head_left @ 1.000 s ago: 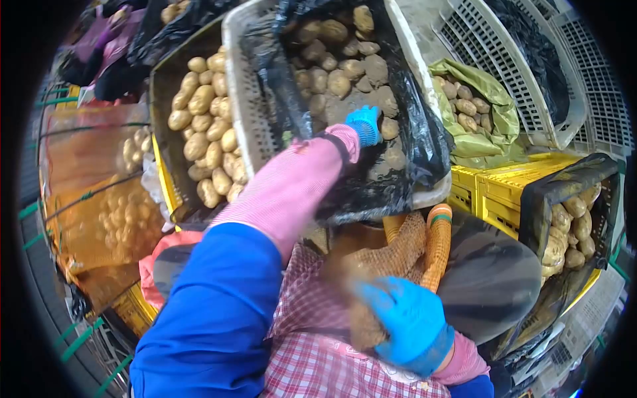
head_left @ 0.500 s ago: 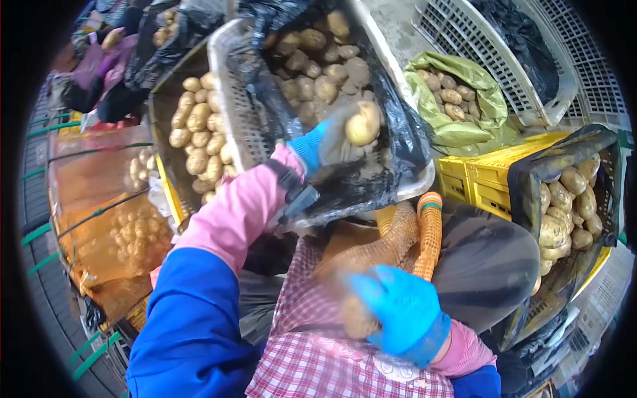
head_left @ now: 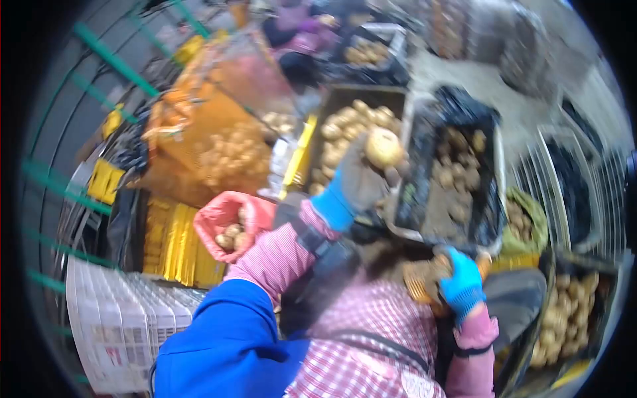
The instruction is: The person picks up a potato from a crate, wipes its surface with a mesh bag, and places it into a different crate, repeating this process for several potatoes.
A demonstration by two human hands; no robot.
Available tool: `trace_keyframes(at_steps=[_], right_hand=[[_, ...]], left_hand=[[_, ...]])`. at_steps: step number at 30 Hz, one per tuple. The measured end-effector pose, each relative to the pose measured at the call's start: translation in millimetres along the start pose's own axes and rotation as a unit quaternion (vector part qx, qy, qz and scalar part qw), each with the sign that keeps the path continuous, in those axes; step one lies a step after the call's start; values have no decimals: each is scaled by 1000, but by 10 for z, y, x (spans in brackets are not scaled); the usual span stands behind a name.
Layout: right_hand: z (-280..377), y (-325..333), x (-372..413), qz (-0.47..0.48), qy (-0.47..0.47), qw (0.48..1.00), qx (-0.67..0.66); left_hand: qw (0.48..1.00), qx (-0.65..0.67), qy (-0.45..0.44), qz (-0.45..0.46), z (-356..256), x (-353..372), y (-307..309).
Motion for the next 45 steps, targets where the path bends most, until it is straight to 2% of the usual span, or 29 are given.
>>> trace_keyframes(at_steps=[1,3,5,6,7,8,9,11,12,13,14,15,17,18,21,22,23,24,25,27,30,33,34,36,37,39,40,43,45], right_hand=[[-51,-72,-23,6,-12,1000,2],[0,-98,-28,12,-22,999,20],[32,-134,-33,33,-26,999,25],[52,-155,-57,44,-34,998,25],[80,-180,-118,43,-13,999,13],[79,-234,-160,45,-4,999,-2],[87,-254,-108,45,-12,999,-16],[173,-242,-87,41,7,999,-9],[195,-255,-79,56,38,997,27],[261,-237,-27,101,0,994,32],[285,-276,16,101,-16,994,31],[315,-276,70,85,24,995,39],[304,-214,131,130,-12,989,63],[278,-164,144,135,-16,989,57],[201,132,109,106,-49,992,42],[221,260,49,97,-72,992,39],[197,344,-9,88,-95,991,35],[166,401,-61,67,-86,994,0],[109,437,-88,45,-78,995,-35],[-80,380,-30,76,-86,992,-47],[-157,452,-93,135,-139,979,-57],[-171,557,-163,128,-140,979,-77],[-162,566,-125,121,-128,981,-86],[-158,570,-38,97,-92,986,-95],[-150,569,6,92,-86,989,-76],[-95,567,99,83,-72,993,-39],[-69,582,116,69,-72,994,-49],[-35,598,209,-67,-26,994,-82],[-4,638,222,-49,-91,992,-73]], left_hand=[[998,-52,-45,-1,-232,103,-123],[995,-69,-68,11,-847,195,-416],[966,-166,-191,45,-1758,86,-845],[947,-207,-206,136,-2330,-125,-1077],[890,-301,-321,119,-2854,-294,-1387],[845,-366,-378,94,-3289,-471,-1676],[799,-439,-404,72,-3583,-618,-1951],[728,-583,-358,52,-3635,-1095,-2171],[702,-641,-306,60,-3391,-1393,-2164],[706,-667,-227,70,-2857,-1622,-2021],[699,-692,-158,89,-2368,-1779,-1862],[697,-704,-78,108,-1795,-1883,-1582],[684,-714,91,120,-643,-1952,-784],[662,-712,126,197,-162,-1964,-124],[550,-758,336,95,1225,-1539,1088],[522,-770,320,180,1528,-1599,1648],[465,-806,266,252,1801,-1645,2022],[437,-831,196,284,2034,-1694,2469],[325,-841,276,333,2271,-1785,2585],[247,-878,184,365,2596,-1846,2901],[204,-903,223,305,2979,-1791,3595],[332,-893,249,174,2975,-1757,3352],[393,-851,292,190,3007,-1785,3625],[591,-690,415,-54,2858,-1712,3118],[660,-575,451,-174,2770,-1603,2845],[816,-380,425,-98,2533,-1500,2530],[873,-271,403,-52,2415,-1445,2314],[922,-155,349,-65,2087,-1037,1330],[940,-170,279,-99,1921,-729,858]])
Point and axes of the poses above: each hand's wrist, its own x-axis away from the middle knuckle, its own y-axis out of the back of the hand, z = x × y, the point moved 5 cm from there along -x, towards the middle knuckle, and after that the axes turned 11 degrees about -y, right-handed, at the moved point
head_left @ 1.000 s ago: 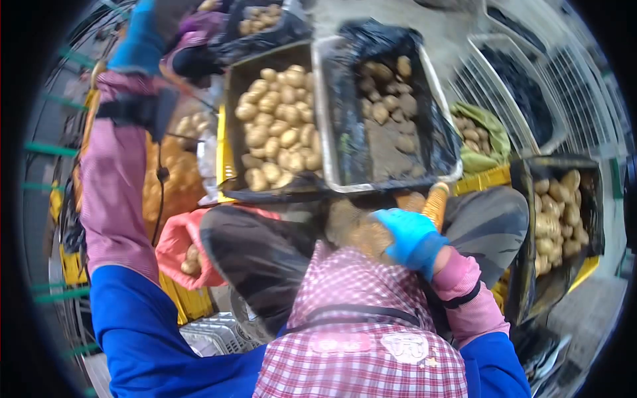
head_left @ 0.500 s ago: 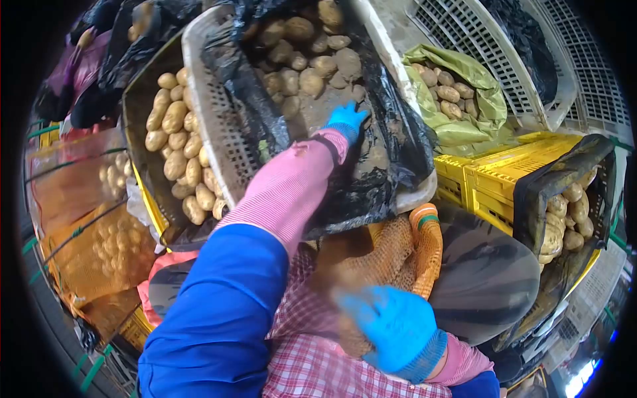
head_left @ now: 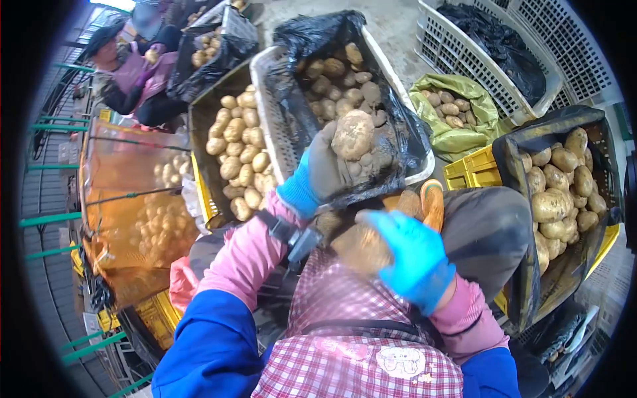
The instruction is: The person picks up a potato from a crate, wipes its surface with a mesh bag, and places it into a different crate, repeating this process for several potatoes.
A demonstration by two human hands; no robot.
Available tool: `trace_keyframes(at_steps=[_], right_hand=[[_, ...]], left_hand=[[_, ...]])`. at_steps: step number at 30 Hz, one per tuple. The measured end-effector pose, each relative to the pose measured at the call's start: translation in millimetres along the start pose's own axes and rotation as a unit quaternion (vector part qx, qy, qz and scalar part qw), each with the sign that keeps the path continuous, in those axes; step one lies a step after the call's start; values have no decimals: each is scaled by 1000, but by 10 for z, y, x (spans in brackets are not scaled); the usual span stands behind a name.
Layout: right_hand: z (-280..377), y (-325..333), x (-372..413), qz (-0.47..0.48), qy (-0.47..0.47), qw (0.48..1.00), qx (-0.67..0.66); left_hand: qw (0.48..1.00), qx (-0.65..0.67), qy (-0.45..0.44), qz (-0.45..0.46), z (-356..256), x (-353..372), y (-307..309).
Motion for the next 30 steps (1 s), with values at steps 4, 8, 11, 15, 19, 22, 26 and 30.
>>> trace_keyframes(at_steps=[4,8,11,15,19,22,26,30], right_hand=[[-99,51,0,-153,82,979,-105],[-156,-93,-57,-166,42,909,-381],[161,-368,31,-158,147,894,-393],[311,-689,190,-173,204,948,-173],[225,-743,205,-147,122,956,-224],[-31,-750,19,-106,55,924,-364],[-408,-772,-145,11,-91,839,-536],[-419,-668,-148,-69,-82,834,-542]], left_hand=[[996,-7,-73,-51,-2,810,-454],[974,-82,-151,-145,143,1417,-614],[979,-127,-154,-37,323,1646,-723],[955,-23,-222,-197,655,1772,-464],[949,-126,-235,-169,646,1888,-476],[924,-289,-196,-156,710,1912,-531],[919,-346,-174,-75,802,1999,-636],[975,-144,-167,0,682,1905,-681]])
Point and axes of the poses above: each hand's wrist, its own x-axis away from the middle knuckle, its own y-axis out of the back of the hand, z = x × y, the point moved 5 cm from there along -x, towards the middle knuckle, and after that the axes turned 11 degrees about -y, right-handed, at the moved point
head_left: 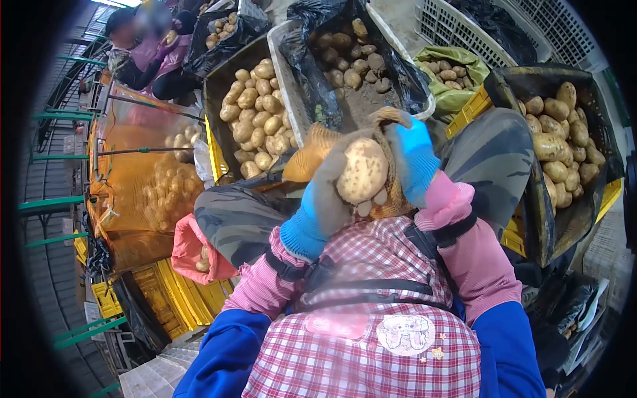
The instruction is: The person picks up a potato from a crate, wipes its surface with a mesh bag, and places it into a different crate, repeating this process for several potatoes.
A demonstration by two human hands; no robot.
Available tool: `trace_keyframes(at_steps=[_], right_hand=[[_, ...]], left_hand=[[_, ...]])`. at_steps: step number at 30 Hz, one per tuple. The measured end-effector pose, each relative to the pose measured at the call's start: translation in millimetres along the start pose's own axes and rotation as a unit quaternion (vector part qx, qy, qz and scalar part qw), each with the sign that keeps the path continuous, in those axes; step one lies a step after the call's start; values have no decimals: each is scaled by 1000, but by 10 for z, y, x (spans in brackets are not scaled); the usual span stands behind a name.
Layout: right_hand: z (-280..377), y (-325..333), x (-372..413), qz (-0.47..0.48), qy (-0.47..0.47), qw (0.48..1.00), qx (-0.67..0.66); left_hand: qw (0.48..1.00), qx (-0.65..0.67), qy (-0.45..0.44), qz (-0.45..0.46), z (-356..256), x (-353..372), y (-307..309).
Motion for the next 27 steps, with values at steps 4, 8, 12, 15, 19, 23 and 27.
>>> trace_keyframes(at_steps=[4,8,12,15,19,23,27], right_hand=[[-19,58,37,11,-24,999,-33],[4,-33,134,30,19,998,-50],[142,-327,291,68,229,955,173],[-86,-227,159,63,195,971,125],[-194,-35,67,-3,168,959,229],[-159,-91,145,24,30,998,46],[-175,144,98,46,71,981,173]], left_hand=[[993,98,-16,58,-116,-89,76],[997,52,-44,-22,-153,-82,165],[988,-14,-104,-114,-152,-105,9],[993,114,-22,18,-100,-70,221],[983,-148,-110,-25,-52,84,266],[989,105,-96,-28,-538,157,660],[919,-188,-302,-173,-1671,882,1128]])
Point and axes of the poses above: each hand's wrist, its own x-axis away from the middle knuckle, its own y-axis out of the back of the hand, z = x × y, the point moved 5 cm from there along -x, towards the middle knuckle, and after that the axes turned 11 degrees about -y, right-handed, at the moved point
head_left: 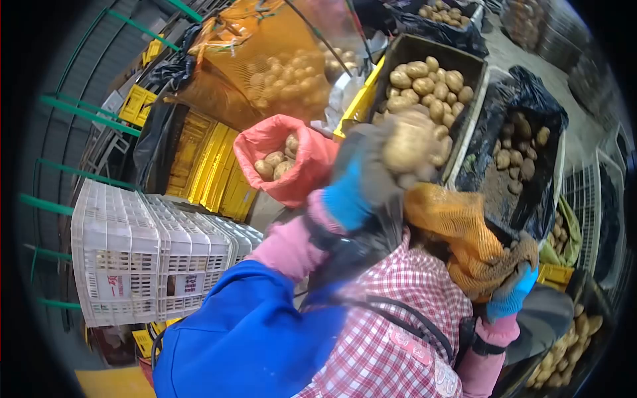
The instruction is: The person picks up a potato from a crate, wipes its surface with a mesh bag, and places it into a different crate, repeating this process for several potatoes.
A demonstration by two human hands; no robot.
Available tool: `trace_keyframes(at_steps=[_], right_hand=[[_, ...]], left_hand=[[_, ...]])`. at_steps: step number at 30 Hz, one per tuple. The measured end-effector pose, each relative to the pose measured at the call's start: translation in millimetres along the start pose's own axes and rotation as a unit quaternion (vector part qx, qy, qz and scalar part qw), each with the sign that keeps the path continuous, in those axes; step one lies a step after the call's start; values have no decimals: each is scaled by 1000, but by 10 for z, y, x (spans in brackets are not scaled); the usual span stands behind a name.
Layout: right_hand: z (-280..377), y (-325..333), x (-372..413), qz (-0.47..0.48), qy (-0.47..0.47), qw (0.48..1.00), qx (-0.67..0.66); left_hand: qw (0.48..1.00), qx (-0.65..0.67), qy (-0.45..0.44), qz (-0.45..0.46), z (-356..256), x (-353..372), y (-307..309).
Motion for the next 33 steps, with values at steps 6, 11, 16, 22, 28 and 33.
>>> trace_keyframes(at_steps=[6,11,16,22,28,33], right_hand=[[-167,-33,-186,1,-70,997,-22],[-7,-149,-228,28,-47,998,29],[846,-289,42,114,-6,964,241],[1198,-26,71,395,35,782,480],[1233,305,-424,332,-16,792,513],[1223,459,-562,333,-27,795,507]], left_hand=[[986,105,-14,-126,-788,-196,1253],[986,-1,-165,3,-2321,-2156,2015],[891,-341,-81,288,-2379,-3577,1108],[842,-186,104,496,1092,-2659,-1354],[645,-370,99,662,4427,-1224,-2090],[570,-405,186,690,6004,-292,-2064]])
Point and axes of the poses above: each hand's wrist, its own x-axis away from the middle knuckle, its own y-axis out of the back of the hand, z = x × y, the point moved 5 cm from there along -x, towards the middle knuckle, and after that the axes turned 11 degrees about -y, right-handed, at the moved point
